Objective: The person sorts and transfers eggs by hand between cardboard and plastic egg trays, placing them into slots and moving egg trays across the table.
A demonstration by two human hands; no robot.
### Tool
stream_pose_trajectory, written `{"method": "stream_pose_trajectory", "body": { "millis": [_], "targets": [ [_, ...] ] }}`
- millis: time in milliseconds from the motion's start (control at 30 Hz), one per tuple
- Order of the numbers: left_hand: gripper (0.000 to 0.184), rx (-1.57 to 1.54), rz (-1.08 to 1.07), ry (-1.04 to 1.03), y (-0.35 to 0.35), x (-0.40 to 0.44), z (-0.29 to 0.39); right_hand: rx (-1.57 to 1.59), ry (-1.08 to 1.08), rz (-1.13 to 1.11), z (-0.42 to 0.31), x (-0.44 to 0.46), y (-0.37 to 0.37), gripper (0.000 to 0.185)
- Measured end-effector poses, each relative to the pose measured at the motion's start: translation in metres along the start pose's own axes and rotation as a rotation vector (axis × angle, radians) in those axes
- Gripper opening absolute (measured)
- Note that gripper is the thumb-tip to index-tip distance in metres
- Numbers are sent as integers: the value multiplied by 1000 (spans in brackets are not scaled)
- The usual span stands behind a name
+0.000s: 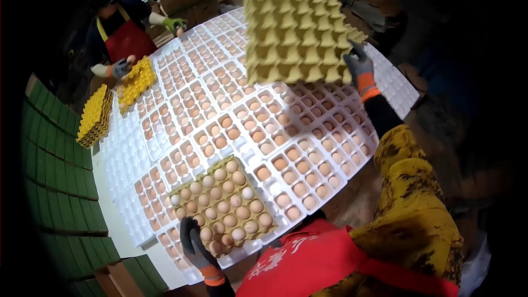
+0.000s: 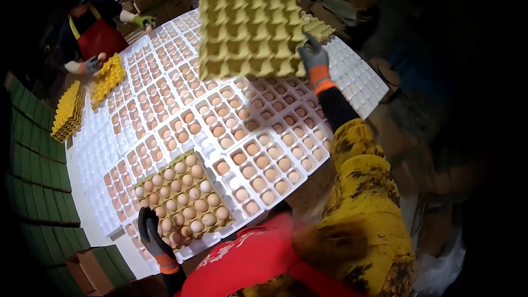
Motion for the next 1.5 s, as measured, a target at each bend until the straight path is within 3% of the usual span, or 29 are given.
{"method": "stream_pose_trajectory", "body": {
  "millis": [33, 133, 200, 333, 367, 400, 467, 500, 533, 567, 600, 633, 667, 700, 733, 767, 800, 900, 933, 1000, 1067, 1133, 1200, 1233, 1300, 1333, 1367, 1400, 1500],
  "targets": [
    [37, 52, 53, -16, -4, -3, -6, 105, 10, 19, 40, 32, 10, 55],
    [40, 122, 188, 68, -11, -12, -24, -89, 45, 9, 116, 95, 22, 55],
    [40, 183, 290, 71, -25, -22, -19, -9, -101, -3, 178, 116, 17, 54],
    [42, 249, 421, 135, -25, -32, -33, -778, -54, -432, 293, 99, 4, 60],
    [42, 297, 438, 148, -22, -32, -35, -635, -110, -344, 299, 90, 5, 66],
    [43, 347, 458, 165, -13, -34, -38, -693, -176, -379, 283, 89, 3, 65],
    [44, 470, 497, 181, 29, -23, -68, -628, 105, -370, 329, 97, 12, 62],
    [47, 508, 496, 209, 58, -14, -89, -888, 284, -258, 299, 92, 15, 60],
    [51, 491, 505, 237, 72, -7, -98, -912, 343, -204, 254, 90, 11, 56],
    [51, 488, 518, 292, 82, 1, -107, -658, 454, -210, 213, 84, 5, 51],
    [53, 448, 489, 313, 90, 12, -118, -404, 325, -232, 205, 66, -12, 47],
    [56, 591, 435, 298, 123, 32, -157, -41, 45, -413, 184, 27, -33, 46],
    [54, 395, 353, 458, 105, 35, -134, 309, -234, -566, 150, -16, -52, 45],
    [52, 186, 257, 600, 77, 38, -107, 353, -363, -741, 134, -68, -74, 43],
    [53, 301, 108, 525, 95, 56, -142, 536, -533, -950, 80, -127, -93, 41],
    [53, 341, 109, 480, 97, 66, -156, 484, -751, -1100, 41, -177, -105, 43],
    [52, 378, 106, 435, 98, 74, -164, 582, -723, -1105, -6, -218, -120, 44],
    [50, 575, 63, 265, 98, 80, -160, 598, -809, -1222, -40, -329, -171, 53],
    [48, 603, 36, 330, 89, 78, -144, 557, -852, -1232, -51, -350, -186, 56],
    [49, 446, 64, 424, 84, 77, -142, 233, -402, -1214, -83, -351, -192, 61],
    [50, -80, 6, 543, 80, 69, -144, 405, -581, -1087, -87, -353, -193, 59],
    [45, -62, 33, 383, 79, 67, -141, 477, -664, -1000, -108, -341, -183, 56],
    [47, -10, 45, 296, 59, 48, -95, 533, -687, -918, -106, -342, -177, 56],
    [50, -115, -15, 399, 41, 39, -60, 574, -692, -877, -98, -344, -172, 57],
    [46, 153, -19, 143, 25, 36, -43, 558, -721, -817, -96, -328, -148, 56],
    [44, 281, -27, 11, 10, 33, -35, 325, -677, -950, -86, -307, -131, 54],
    [46, 346, -57, -21, -19, 27, -14, 374, -672, -866, -73, -297, -117, 52],
    [42, 201, -95, 9, -38, 30, -28, 415, -661, -775, -64, -284, -101, 51],
    [45, 139, -160, 8, -133, 9, -26, 335, -710, -649, -34, -225, -42, 50]
  ]
}}
Point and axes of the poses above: each hand's wrist, its own x-axis towards the middle knuckle, its own y-axis out of the back of the hand, z = x × y, the point moved 2 cm from there along x, towards the middle knuckle, and after that the axes turned 14 degrees about y, right-handed, at the moved point
